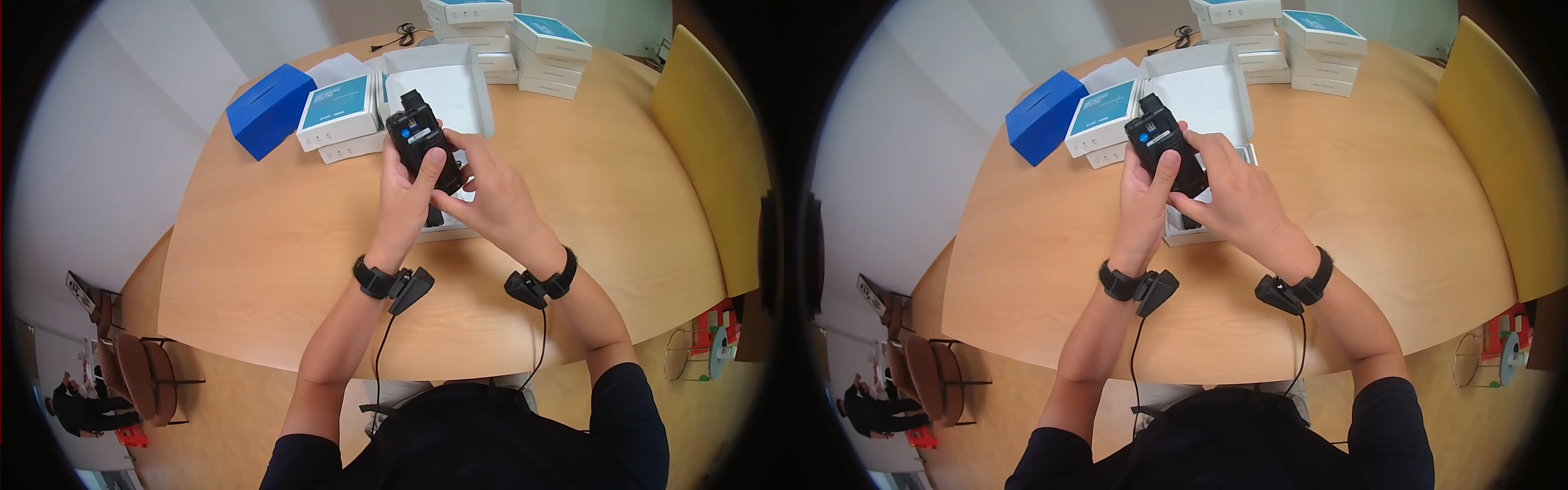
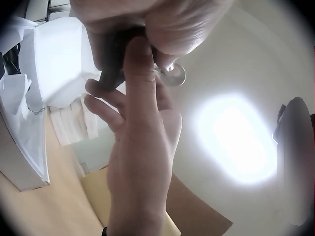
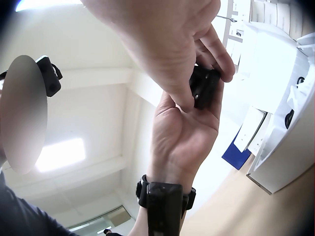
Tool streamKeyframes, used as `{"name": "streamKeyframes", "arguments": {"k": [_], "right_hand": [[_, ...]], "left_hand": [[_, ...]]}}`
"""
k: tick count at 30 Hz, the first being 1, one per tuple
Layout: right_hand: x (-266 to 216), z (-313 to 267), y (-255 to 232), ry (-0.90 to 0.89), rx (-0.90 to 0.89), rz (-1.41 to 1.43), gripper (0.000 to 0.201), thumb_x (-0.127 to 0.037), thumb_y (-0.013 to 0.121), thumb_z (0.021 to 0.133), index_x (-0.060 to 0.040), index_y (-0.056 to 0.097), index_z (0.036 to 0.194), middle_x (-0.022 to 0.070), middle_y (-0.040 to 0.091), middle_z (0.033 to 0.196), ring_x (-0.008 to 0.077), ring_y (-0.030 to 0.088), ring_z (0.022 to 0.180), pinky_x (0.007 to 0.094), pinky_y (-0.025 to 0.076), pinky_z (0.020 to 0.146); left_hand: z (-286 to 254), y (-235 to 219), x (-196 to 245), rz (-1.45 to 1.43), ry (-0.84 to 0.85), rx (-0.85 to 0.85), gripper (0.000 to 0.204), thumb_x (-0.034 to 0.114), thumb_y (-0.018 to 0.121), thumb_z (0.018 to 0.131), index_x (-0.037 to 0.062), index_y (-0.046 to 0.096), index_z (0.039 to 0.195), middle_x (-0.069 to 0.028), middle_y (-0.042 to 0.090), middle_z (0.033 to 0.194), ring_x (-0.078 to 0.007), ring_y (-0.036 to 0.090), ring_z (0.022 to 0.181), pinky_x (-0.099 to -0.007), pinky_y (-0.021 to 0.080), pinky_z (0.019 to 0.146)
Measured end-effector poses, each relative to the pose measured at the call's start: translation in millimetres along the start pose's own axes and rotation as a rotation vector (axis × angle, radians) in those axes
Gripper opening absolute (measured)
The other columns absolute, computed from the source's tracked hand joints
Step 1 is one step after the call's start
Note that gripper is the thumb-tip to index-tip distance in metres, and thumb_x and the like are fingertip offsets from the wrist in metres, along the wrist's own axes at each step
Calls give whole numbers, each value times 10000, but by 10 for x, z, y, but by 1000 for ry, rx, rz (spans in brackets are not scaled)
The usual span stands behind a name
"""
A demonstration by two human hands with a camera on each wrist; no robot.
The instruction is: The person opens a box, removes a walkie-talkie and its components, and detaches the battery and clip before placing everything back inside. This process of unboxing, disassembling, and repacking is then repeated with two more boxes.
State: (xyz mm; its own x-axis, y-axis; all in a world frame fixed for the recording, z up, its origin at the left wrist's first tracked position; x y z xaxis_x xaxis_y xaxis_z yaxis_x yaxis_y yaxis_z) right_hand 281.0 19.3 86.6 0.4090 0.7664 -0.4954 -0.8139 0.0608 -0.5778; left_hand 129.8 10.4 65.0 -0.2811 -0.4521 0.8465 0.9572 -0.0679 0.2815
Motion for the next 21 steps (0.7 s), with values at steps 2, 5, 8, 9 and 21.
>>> {"name": "streamKeyframes", "arguments": {"k": [2, 5, 8, 9, 21], "right_hand": [[9, -2, 0, 30, -15, 19, 790, -250, 895, 838, -44, 505, 1493, 134, 645, 1271, 343, 735, 943, 420, 616, 730], [17, -6, 5, 30, -14, 22, 775, -244, 902, 831, -32, 513, 1467, 139, 641, 1278, 349, 736, 946, 423, 617, 731], [39, -15, 31, 34, -5, 5, 765, -238, 908, 822, -24, 518, 1445, 140, 636, 1279, 346, 738, 959, 422, 617, 735], [45, -18, 36, 41, -2, -2, 762, -235, 909, 820, -22, 519, 1439, 140, 635, 1279, 344, 738, 965, 422, 617, 736], [9, 149, -221, -265, 7, -36, 1228, -238, 1021, 584, -120, 394, 1633, 99, 505, 1578, 346, 646, 1242, 419, 610, 924]], "left_hand": [[-1, 6, -12, 2, 3, -13, 602, 277, 701, 1076, 40, 414, 1548, -130, 599, 1497, -215, 619, 1321, -395, 531, 1132], [-5, 25, 12, -59, -29, -12, 601, 264, 722, 1063, 39, 421, 1532, -127, 608, 1475, -213, 630, 1303, -395, 531, 1132], [-38, 63, 42, 13, 18, -16, 578, 226, 741, 1048, 39, 435, 1501, -121, 623, 1433, -198, 640, 1282, -381, 552, 1098], [-35, 57, 33, 11, -3, -11, 569, 213, 746, 1043, 39, 442, 1491, -120, 626, 1425, -191, 640, 1277, -369, 561, 1077], [-35, 55, 54, 15, -120, 7, 533, 216, 759, 1030, 19, 462, 1427, -110, 676, 1237, -170, 726, 1004, -315, 620, 843]]}}
Point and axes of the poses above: each hand's wrist, its own z-axis towards the middle knuckle, its own y-axis out of the palm, x = y × z, the point moved 3 cm from there along z, towards the middle knuckle
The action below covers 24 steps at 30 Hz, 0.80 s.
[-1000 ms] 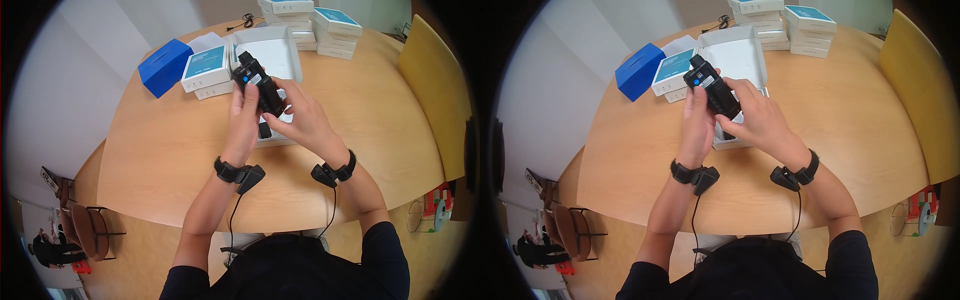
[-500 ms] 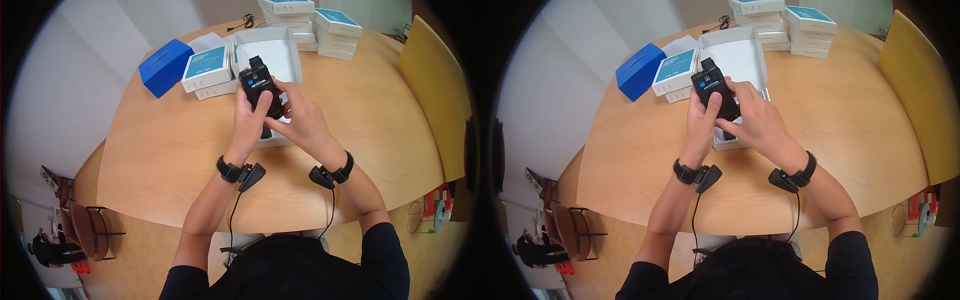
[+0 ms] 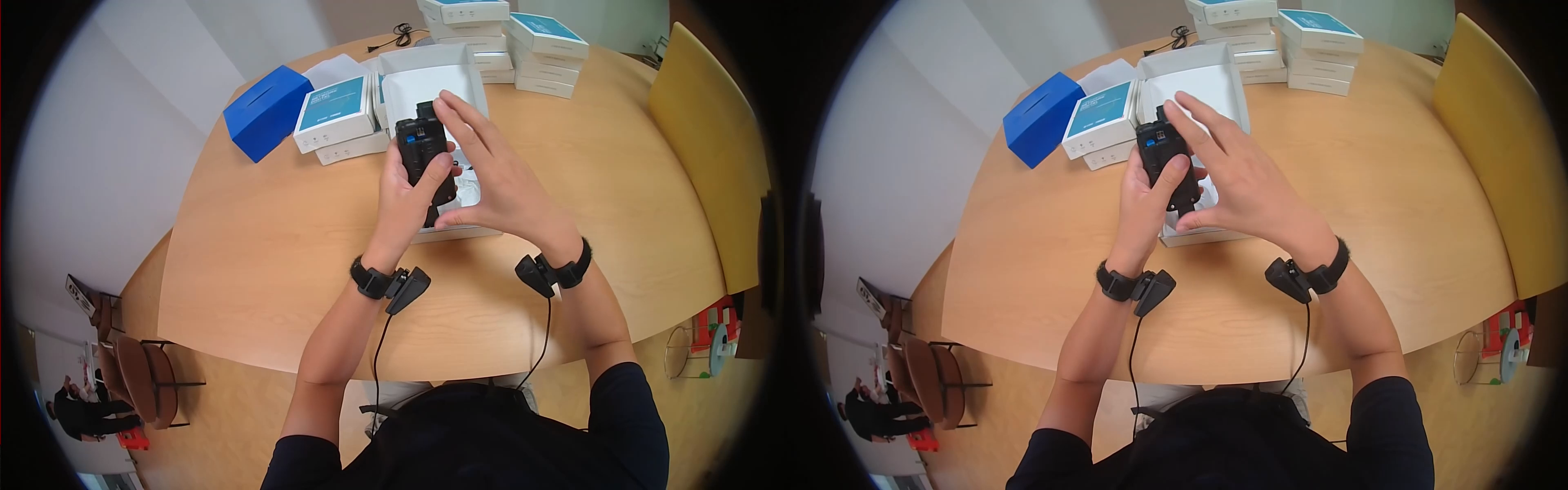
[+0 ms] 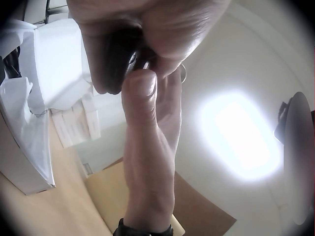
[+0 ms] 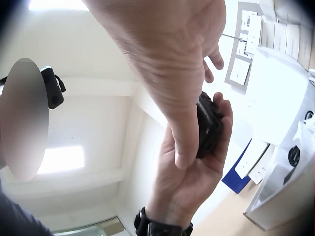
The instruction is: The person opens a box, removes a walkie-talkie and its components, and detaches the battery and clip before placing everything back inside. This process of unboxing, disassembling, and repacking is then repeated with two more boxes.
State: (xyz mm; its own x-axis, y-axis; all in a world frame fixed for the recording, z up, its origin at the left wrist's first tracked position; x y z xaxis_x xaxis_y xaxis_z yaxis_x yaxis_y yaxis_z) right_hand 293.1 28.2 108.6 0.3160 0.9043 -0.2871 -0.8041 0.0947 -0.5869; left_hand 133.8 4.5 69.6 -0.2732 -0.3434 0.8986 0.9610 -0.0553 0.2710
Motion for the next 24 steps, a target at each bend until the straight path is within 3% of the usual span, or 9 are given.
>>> {"name": "streamKeyframes", "arguments": {"k": [3, 12, 24], "right_hand": [[27, -10, -10, 3, -79, 76, 1335, -198, 1028, 538, -152, 342, 1683, 103, 447, 1665, 352, 570, 1357, 427, 593, 982], [3, -13, 24, -30, -56, 26, 1233, -137, 995, 573, -147, 403, 1654, 93, 580, 1484, 339, 580, 1299, 432, 592, 971], [17, -6, 44, -63, -22, 21, 1188, -133, 992, 553, -150, 462, 1616, 76, 587, 1471, 332, 588, 1235, 421, 597, 973]], "left_hand": [[-16, 44, -17, 5, -19, -43, 560, 232, 768, 1024, 15, 460, 1439, -108, 676, 1222, -171, 732, 980, -304, 619, 811], [-29, 52, -5, 64, -34, -82, 522, 255, 764, 1027, 2, 475, 1380, -103, 666, 1169, -182, 734, 948, -297, 623, 738], [-26, 36, -39, 85, -28, -87, 523, 277, 740, 1049, -19, 490, 1400, -111, 692, 1171, -179, 738, 948, -301, 623, 767]]}}
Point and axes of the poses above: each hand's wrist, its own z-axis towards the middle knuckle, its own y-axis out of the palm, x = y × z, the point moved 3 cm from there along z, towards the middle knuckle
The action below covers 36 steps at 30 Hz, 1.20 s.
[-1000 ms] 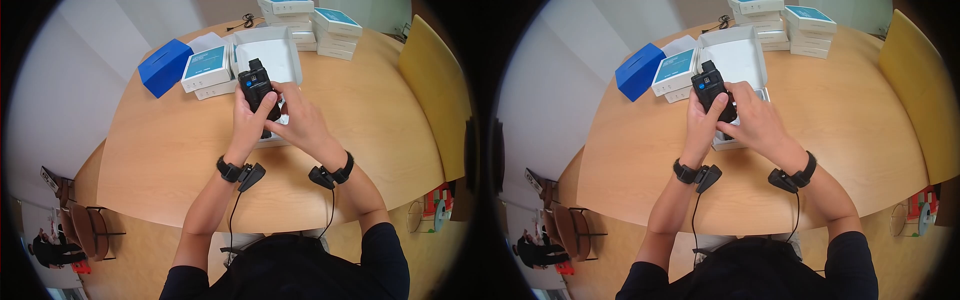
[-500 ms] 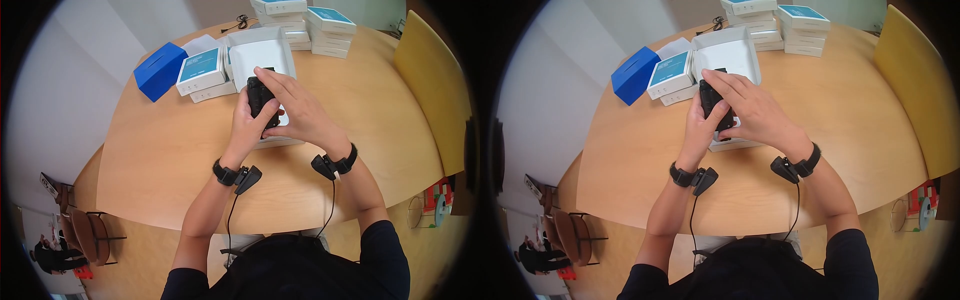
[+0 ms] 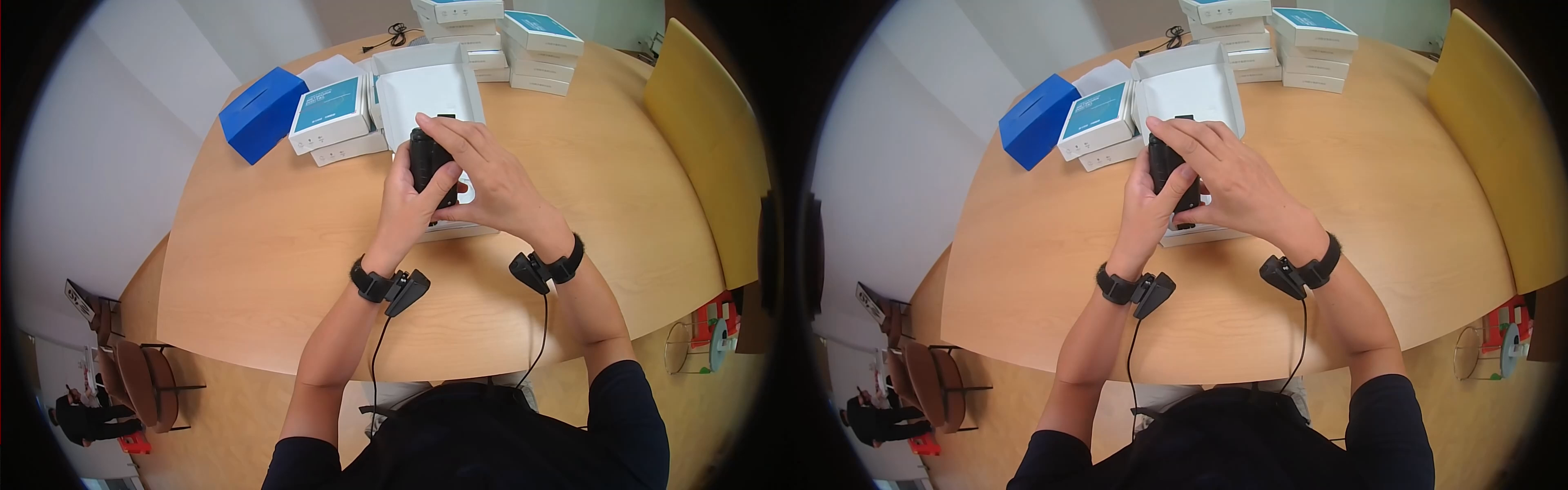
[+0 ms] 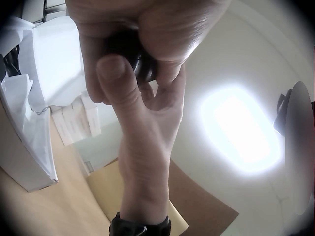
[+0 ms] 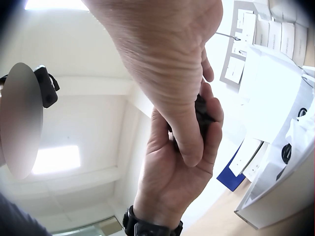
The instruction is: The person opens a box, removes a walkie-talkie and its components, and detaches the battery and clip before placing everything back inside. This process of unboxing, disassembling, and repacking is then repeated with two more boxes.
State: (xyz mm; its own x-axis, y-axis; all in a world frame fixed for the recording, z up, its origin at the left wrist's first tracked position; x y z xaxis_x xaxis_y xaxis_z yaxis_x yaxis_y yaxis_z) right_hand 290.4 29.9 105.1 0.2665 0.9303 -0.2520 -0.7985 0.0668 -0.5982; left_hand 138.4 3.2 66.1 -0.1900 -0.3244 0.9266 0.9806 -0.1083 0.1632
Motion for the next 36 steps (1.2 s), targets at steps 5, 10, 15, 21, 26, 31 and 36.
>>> {"name": "streamKeyframes", "arguments": {"k": [5, 10, 15, 21, 26, 31, 36], "right_hand": [[1, -3, -6, 3, -8, -1, 1130, -100, 978, 568, -149, 491, 1586, 71, 592, 1470, 333, 592, 1247, 423, 596, 978], [-6, -11, -12, 33, -25, -7, 1073, -129, 977, 596, -151, 509, 1562, 64, 595, 1482, 334, 586, 1280, 428, 587, 999], [48, -2, -64, 68, -65, 0, 1016, -204, 981, 638, -152, 526, 1545, 65, 622, 1465, 344, 573, 1308, 438, 568, 1033], [275, -27, -229, 163, -67, 77, 993, -325, 980, 689, -115, 529, 1549, 104, 623, 1482, 332, 567, 1347, 440, 480, 1156], [546, -93, -408, 390, -109, 215, 1021, -360, 957, 714, -75, 496, 1580, 150, 596, 1515, 311, 534, 1432, 435, 404, 1221], [700, -248, -299, 423, -364, 184, 1027, -380, 940, 708, -77, 496, 1583, 157, 612, 1489, 329, 546, 1413, 431, 407, 1217], [698, -354, -60, 498, -614, 182, 974, -347, 935, 693, -89, 533, 1541, 162, 623, 1459, 343, 561, 1364, 418, 437, 1177]], "left_hand": [[5, -1, -21, -18, -13, 2, 539, 298, 748, 1045, -16, 490, 1399, -111, 693, 1164, -185, 741, 919, -301, 623, 760], [1, -26, -35, 41, -25, 38, 517, 313, 750, 1043, -22, 526, 1367, -120, 699, 1181, -212, 766, 960, -306, 633, 755], [30, -47, -82, -33, -29, 42, 481, 332, 738, 1054, -29, 579, 1329, -102, 737, 1138, -178, 752, 949, -302, 620, 790], [55, -212, -118, 69, -109, 75, 500, 432, 609, 1117, 5, 672, 1368, -68, 763, 1182, -122, 718, 1027, -288, 580, 890], [127, -425, -220, 170, -30, 183, 405, 326, 627, 1109, 17, 689, 1364, -78, 745, 1272, -158, 676, 1197, -331, 515, 1057], [182, -712, -717, 385, -40, 183, 376, 65, 631, 1001, 31, 679, 1373, -152, 619, 1506, -240, 589, 1372, -363, 445, 1160], [110, -774, -926, 756, 31, 211, 554, -32, 564, 877, 108, 666, 1404, -223, 420, 1670, -348, 391, 1547, -443, 305, 1271]]}}
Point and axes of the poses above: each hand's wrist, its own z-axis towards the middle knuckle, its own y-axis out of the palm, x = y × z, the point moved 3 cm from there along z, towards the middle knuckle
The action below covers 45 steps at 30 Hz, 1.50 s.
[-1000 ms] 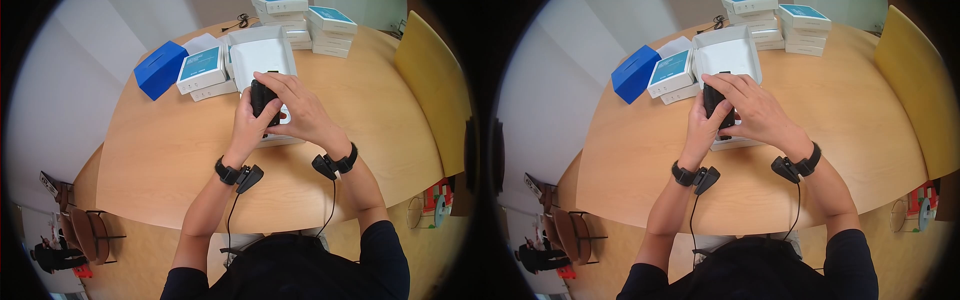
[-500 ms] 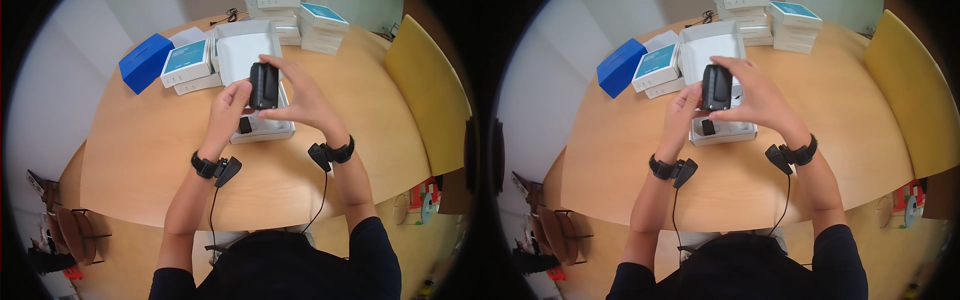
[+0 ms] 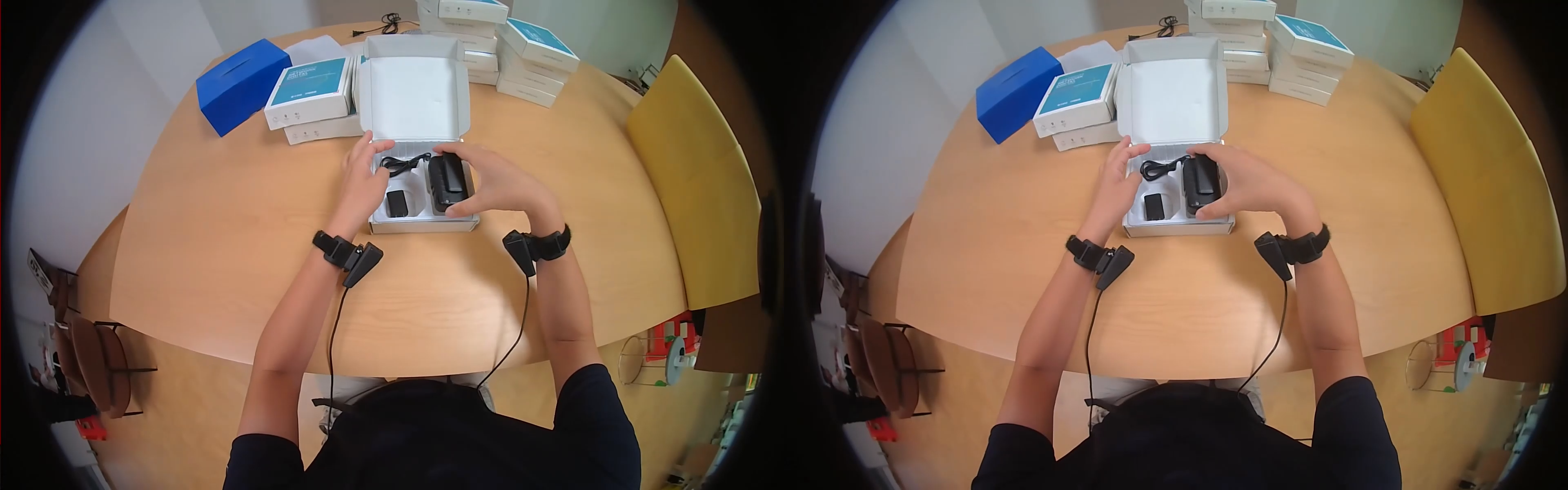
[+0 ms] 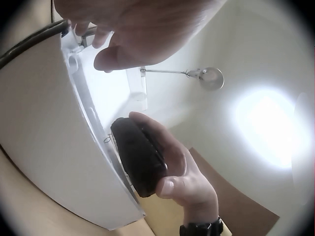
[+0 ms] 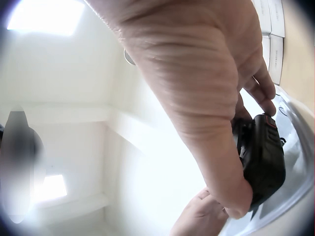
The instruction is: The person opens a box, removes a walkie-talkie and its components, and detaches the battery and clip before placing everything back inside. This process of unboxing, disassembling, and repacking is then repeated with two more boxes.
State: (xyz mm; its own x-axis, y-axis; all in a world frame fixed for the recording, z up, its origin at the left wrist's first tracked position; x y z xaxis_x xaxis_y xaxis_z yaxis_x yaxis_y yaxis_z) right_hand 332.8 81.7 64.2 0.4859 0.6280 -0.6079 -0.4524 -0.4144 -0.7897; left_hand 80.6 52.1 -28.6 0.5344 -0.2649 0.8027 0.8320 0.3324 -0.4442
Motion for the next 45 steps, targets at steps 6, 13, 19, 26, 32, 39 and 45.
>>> {"name": "streamKeyframes", "arguments": {"k": [6, 13, 19, 26, 32, 39, 45], "right_hand": [[130, 57, 114, -12, -12, -40, 975, -342, 960, 671, -79, 552, 1517, 185, 641, 1358, 357, 573, 1288, 412, 476, 1102], [199, 68, 163, 41, -58, -4, 977, -325, 981, 685, -112, 542, 1531, 183, 597, 1428, 360, 545, 1354, 408, 438, 1153], [246, 70, 181, 37, -69, 23, 1007, -318, 997, 682, -110, 529, 1550, 185, 592, 1433, 357, 539, 1384, 405, 433, 1170], [204, 72, 138, 29, -53, 53, 1021, -323, 985, 693, -104, 513, 1572, 161, 588, 1489, 341, 532, 1407, 404, 417, 1197], [43, 89, 34, -186, 202, 49, 1040, -351, 977, 701, -63, 499, 1579, 159, 592, 1468, 333, 501, 1412, 439, 449, 1168], [-412, 79, 49, -322, 220, 116, 1024, -333, 968, 721, -70, 490, 1588, 141, 617, 1413, 327, 517, 1371, 446, 477, 1132], [-170, 81, 80, -260, 242, 30, 1007, -367, 957, 725, -62, 507, 1572, 168, 618, 1400, 344, 547, 1325, 441, 477, 1125]], "left_hand": [[-60, 106, -114, -15, 4, -25, 606, -67, 471, 859, 106, 653, 1411, -249, 350, 1703, -387, 270, 1617, -465, 240, 1305], [-50, 124, -116, -102, -1, -54, 617, -87, 409, 854, 62, 641, 1406, -278, 314, 1709, -395, 249, 1627, -459, 245, 1305], [-49, 135, -101, -130, 1, -57, 615, -90, 397, 856, 48, 637, 1404, -281, 291, 1712, -396, 235, 1632, -461, 237, 1309], [-61, 124, -102, -123, 0, -61, 597, -84, 396, 872, 43, 636, 1403, -274, 291, 1710, -391, 241, 1627, -461, 241, 1306], [-59, -7, 337, -92, 111, 73, 372, 153, 523, 1067, 38, 625, 1405, -189, 557, 1500, -300, 551, 1349, -413, 433, 1143], [-124, 51, 766, -779, -366, -294, 596, 542, 561, 1114, 84, 570, 1494, -27, 677, 1270, -105, 637, 1035, -314, 533, 921], [-101, 11, 729, -631, -275, -180, 608, 500, 522, 1139, 20, 529, 1511, -107, 687, 1345, -163, 660, 1188, -325, 510, 1030]]}}
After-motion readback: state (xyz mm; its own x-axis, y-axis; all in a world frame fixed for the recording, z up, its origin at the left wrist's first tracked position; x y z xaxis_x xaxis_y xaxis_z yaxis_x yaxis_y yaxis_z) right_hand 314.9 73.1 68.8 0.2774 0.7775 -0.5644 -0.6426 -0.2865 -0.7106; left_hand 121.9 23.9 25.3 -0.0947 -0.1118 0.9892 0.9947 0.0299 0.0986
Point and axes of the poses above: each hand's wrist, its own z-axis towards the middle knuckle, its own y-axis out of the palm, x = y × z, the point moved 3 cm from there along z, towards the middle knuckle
